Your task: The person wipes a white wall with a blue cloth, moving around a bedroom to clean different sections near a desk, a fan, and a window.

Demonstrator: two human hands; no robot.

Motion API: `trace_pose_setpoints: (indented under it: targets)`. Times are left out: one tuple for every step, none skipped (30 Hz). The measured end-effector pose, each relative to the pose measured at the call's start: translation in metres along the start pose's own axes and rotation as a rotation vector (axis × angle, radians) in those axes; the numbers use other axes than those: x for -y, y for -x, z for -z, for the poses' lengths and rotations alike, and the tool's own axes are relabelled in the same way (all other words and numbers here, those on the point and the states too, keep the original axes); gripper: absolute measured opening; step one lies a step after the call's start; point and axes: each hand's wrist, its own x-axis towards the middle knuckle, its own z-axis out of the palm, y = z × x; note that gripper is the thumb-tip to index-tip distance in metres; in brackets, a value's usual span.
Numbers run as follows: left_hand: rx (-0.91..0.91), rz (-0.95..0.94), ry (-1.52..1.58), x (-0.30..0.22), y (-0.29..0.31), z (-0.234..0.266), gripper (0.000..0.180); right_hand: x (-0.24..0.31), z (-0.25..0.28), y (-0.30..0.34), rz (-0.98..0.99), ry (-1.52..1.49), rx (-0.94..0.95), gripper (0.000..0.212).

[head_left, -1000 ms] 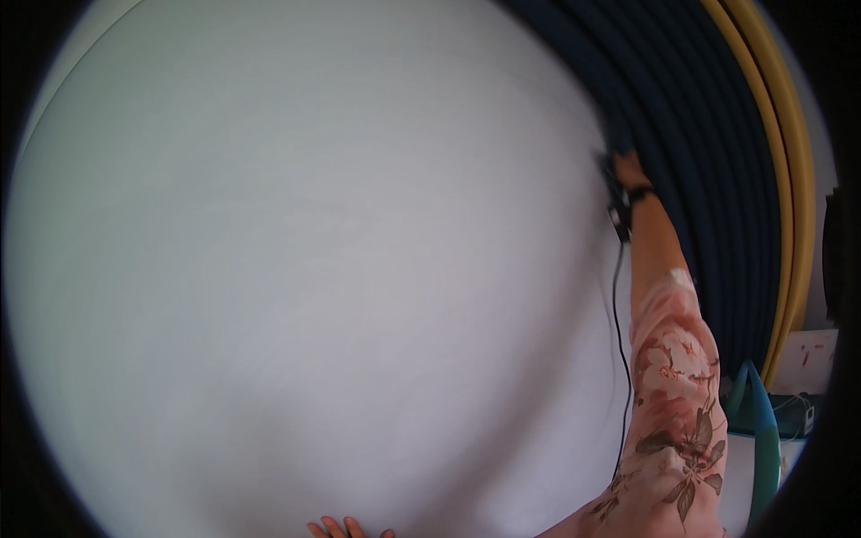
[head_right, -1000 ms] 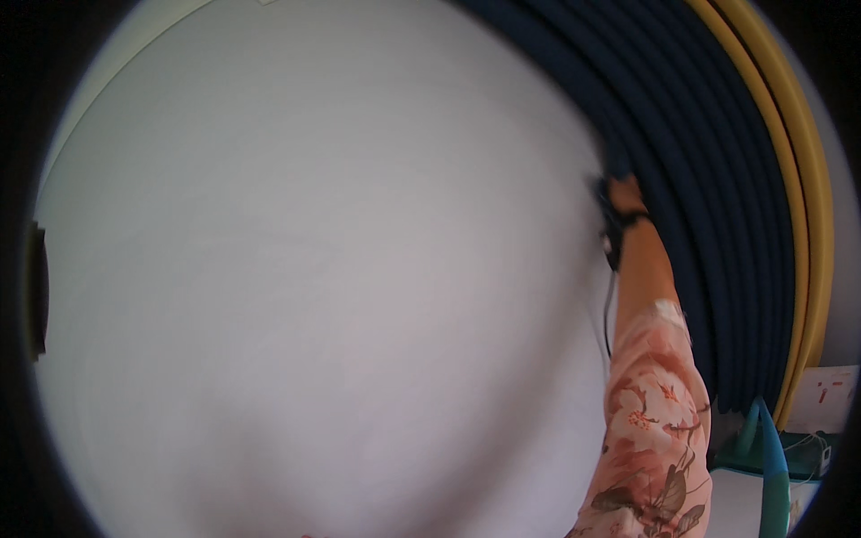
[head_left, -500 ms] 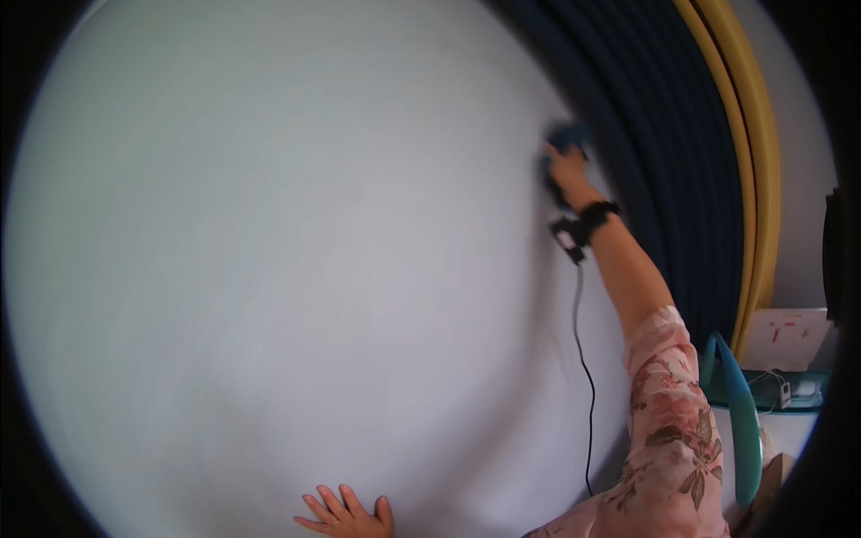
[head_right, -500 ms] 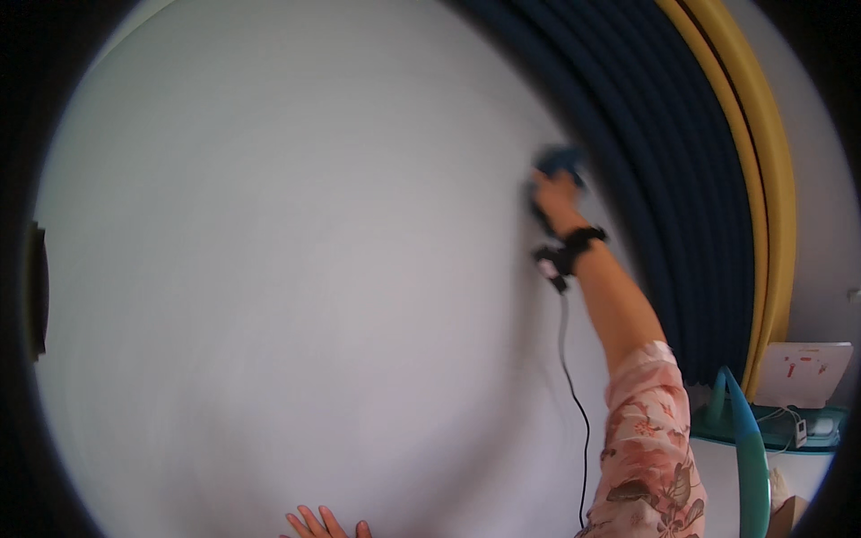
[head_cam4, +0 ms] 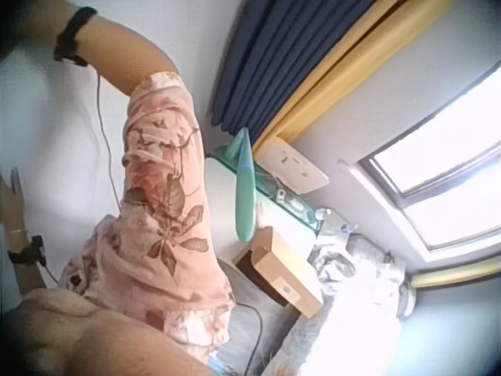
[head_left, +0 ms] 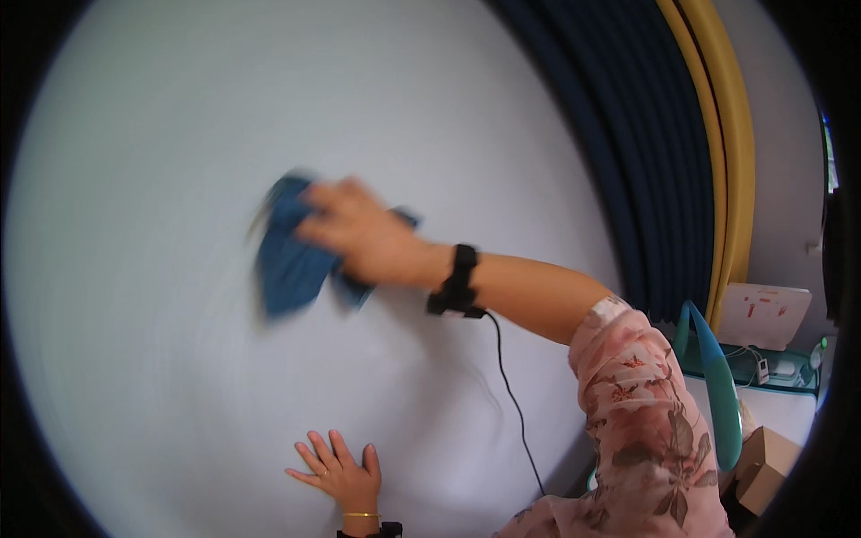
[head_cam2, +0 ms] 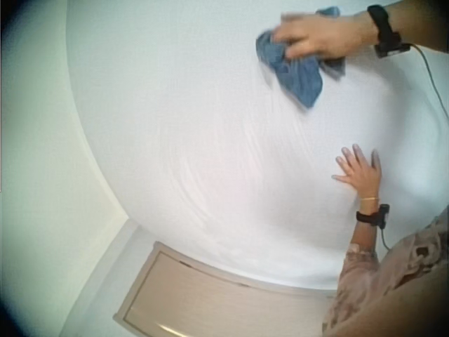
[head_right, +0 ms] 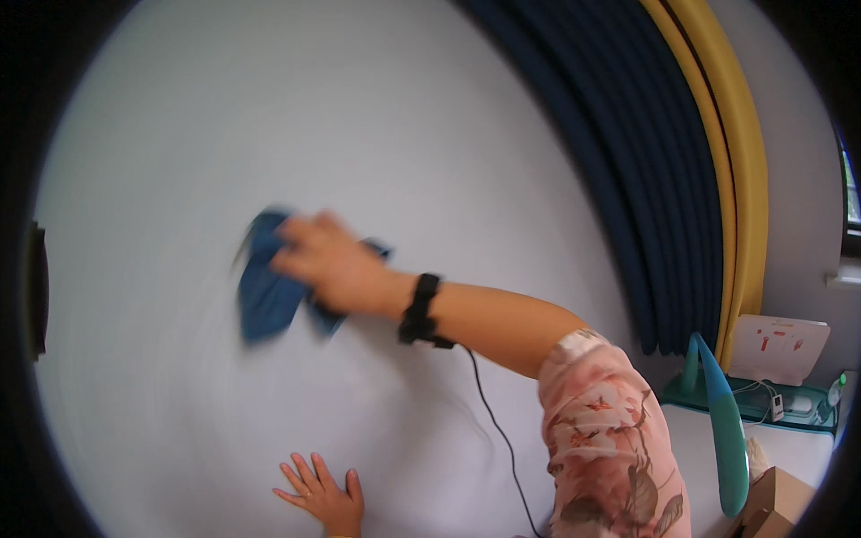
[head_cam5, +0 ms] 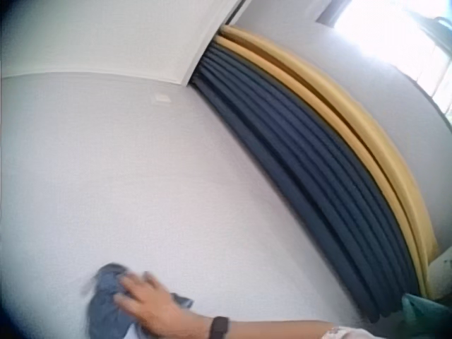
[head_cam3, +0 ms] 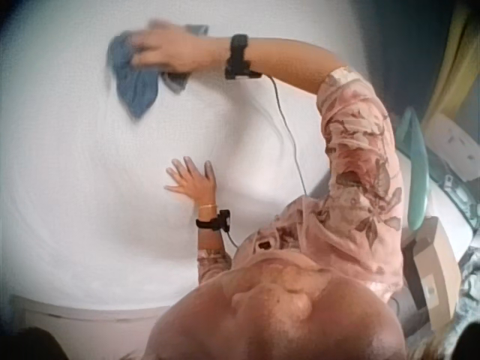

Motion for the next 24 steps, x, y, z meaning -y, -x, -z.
trace_pose_setpoints:
  targets:
    - [-0.053, -0.024, -0.002, -0.003, -0.003, 0.001, 0.064, -0.016, 0.02, 0.024, -0.144, 0.101, -0.055, 0.052]
    - [-0.035, -0.028, 0.001, -0.003, -0.001, 0.001, 0.064, -0.034, 0.038, 0.05, -0.296, 0.192, -0.095, 0.056]
    - [-0.041, -0.015, 0.011, -0.002, 0.003, -0.001, 0.066, -0.049, 0.048, 0.08, -0.428, 0.27, -0.274, 0.054]
    - [-0.051, 0.0, 0.024, -0.001, 0.005, -0.002, 0.068, -0.066, 0.058, 0.109, -0.678, 0.306, -0.39, 0.05]
    - [-0.046, -0.002, 0.038, -0.005, 0.003, -0.004, 0.068, -0.092, 0.075, 0.145, -0.862, 0.47, -0.481, 0.046]
    - [-0.058, 0.012, 0.048, -0.009, 0.0, -0.005, 0.067, -0.108, 0.095, 0.181, -1.023, 0.606, -0.571, 0.045]
    - [-0.072, 0.031, 0.047, -0.009, -0.001, -0.005, 0.066, -0.115, 0.112, 0.205, -1.302, 0.63, -0.599, 0.044]
    - [-0.078, 0.029, 0.071, -0.013, -0.002, -0.005, 0.066, -0.124, 0.133, 0.234, -1.629, 0.649, -0.539, 0.045]
    - [-0.093, 0.03, 0.078, -0.014, -0.003, -0.006, 0.067, -0.122, 0.129, 0.242, -1.752, 0.711, -0.638, 0.047]
    - [-0.097, 0.033, 0.07, -0.01, 0.002, -0.005, 0.068, -0.107, 0.114, 0.238, -1.878, 0.748, -0.732, 0.048]
    - [-0.093, 0.036, 0.074, -0.007, 0.005, -0.005, 0.068, -0.091, 0.098, 0.235, -1.769, 0.724, -0.656, 0.046]
    - [-0.09, 0.039, 0.067, -0.003, 0.008, -0.004, 0.068, -0.068, 0.078, 0.221, -1.664, 0.698, -0.577, 0.044]
    - [-0.1, 0.04, 0.075, -0.002, 0.008, -0.004, 0.068, -0.046, 0.059, 0.205, -1.385, 0.721, -0.604, 0.038]
    - [-0.095, 0.045, 0.077, 0.001, 0.01, -0.006, 0.068, -0.014, 0.032, 0.177, -1.167, 0.532, -0.628, 0.036]
    - [-0.111, 0.044, 0.103, 0.001, 0.015, -0.005, 0.067, 0.018, 0.009, 0.162, -1.02, 0.543, -0.547, 0.042]
    - [-0.126, 0.053, 0.114, 0.003, 0.017, -0.005, 0.066, 0.061, -0.016, 0.128, -0.938, 0.438, -0.433, 0.048]
    - [-0.136, 0.046, 0.141, 0.0, 0.016, -0.005, 0.066, 0.092, -0.032, 0.111, -0.772, 0.427, -0.316, 0.049]
    - [-0.136, 0.052, 0.161, 0.002, 0.017, -0.008, 0.064, 0.125, -0.041, 0.086, -0.62, 0.285, -0.143, 0.052]
    - [-0.138, 0.056, 0.184, 0.003, 0.019, -0.007, 0.063, 0.151, -0.042, 0.06, -0.397, 0.111, -0.056, 0.058]
    - [-0.153, 0.048, 0.208, 0.002, 0.018, -0.005, 0.063, 0.162, -0.043, 0.044, -0.217, 0.105, 0.071, 0.061]
    - [-0.158, 0.034, 0.215, 0.003, 0.018, -0.003, 0.062, 0.168, -0.048, 0.033, -0.09, 0.101, 0.113, 0.06]
    - [-0.161, 0.026, 0.221, 0.003, 0.018, 0.0, 0.061, 0.17, -0.046, 0.021, -0.038, 0.074, 0.129, 0.059]
    - [-0.17, 0.025, 0.239, 0.004, 0.017, 0.002, 0.061, 0.16, -0.043, 0.014, 0.007, 0.137, 0.171, 0.059]
    - [-0.165, 0.017, 0.243, 0.005, 0.017, 0.003, 0.06, 0.146, -0.038, 0.008, 0.057, 0.193, 0.212, 0.059]
